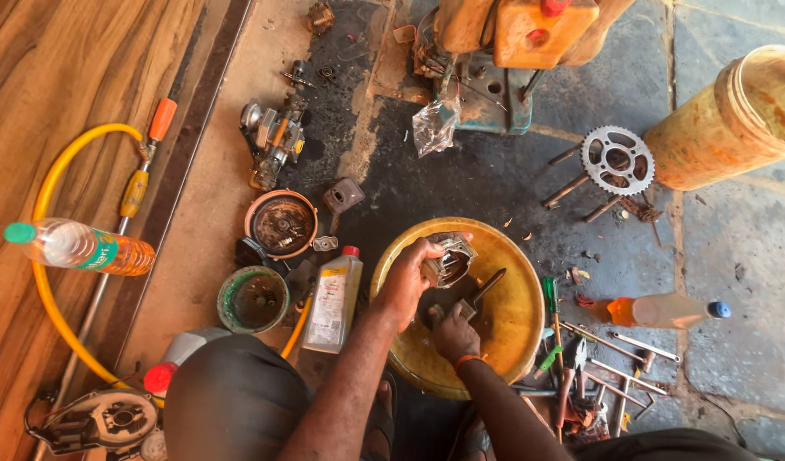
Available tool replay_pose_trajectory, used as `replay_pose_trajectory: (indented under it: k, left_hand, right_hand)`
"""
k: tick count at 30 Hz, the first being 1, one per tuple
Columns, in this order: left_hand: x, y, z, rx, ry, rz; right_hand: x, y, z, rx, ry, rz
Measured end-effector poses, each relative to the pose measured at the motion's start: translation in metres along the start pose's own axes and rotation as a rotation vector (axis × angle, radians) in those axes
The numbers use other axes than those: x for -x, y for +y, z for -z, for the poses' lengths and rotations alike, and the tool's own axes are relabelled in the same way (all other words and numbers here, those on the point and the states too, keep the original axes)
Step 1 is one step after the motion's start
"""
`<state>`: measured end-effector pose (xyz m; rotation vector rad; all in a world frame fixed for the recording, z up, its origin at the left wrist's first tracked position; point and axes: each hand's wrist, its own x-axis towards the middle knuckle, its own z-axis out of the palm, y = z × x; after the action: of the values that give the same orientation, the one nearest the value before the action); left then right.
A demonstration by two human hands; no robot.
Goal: The person sits on the floor of a repair workshop with a yellow basin and scrubs a metal engine cover part with a brush. They pour liquid from a plastic bottle over the part and continue scrubbing and wiping it inside the basin.
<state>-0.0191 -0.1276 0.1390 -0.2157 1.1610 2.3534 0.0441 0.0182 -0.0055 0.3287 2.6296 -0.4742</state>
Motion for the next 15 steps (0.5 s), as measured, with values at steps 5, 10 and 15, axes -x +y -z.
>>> replay_pose_trajectory:
  k: [5,10,15]
  left_hand:
    - [0.007,0.004,-0.009,-0.045,0.067,0.061]
    - [0.004,0.001,-0.016,-0.141,0.132,0.028]
    - [0.001,-0.004,-0.022,-0.273,0.28,0.15]
  right_hand:
    - [0.014,0.003,0.012,0.159,0.018,0.114]
    - [0.008,0.019,0.011,0.168,-0.048,0.1]
    - [-0.008,0.041,0.068,-0.642,-0.02,0.217]
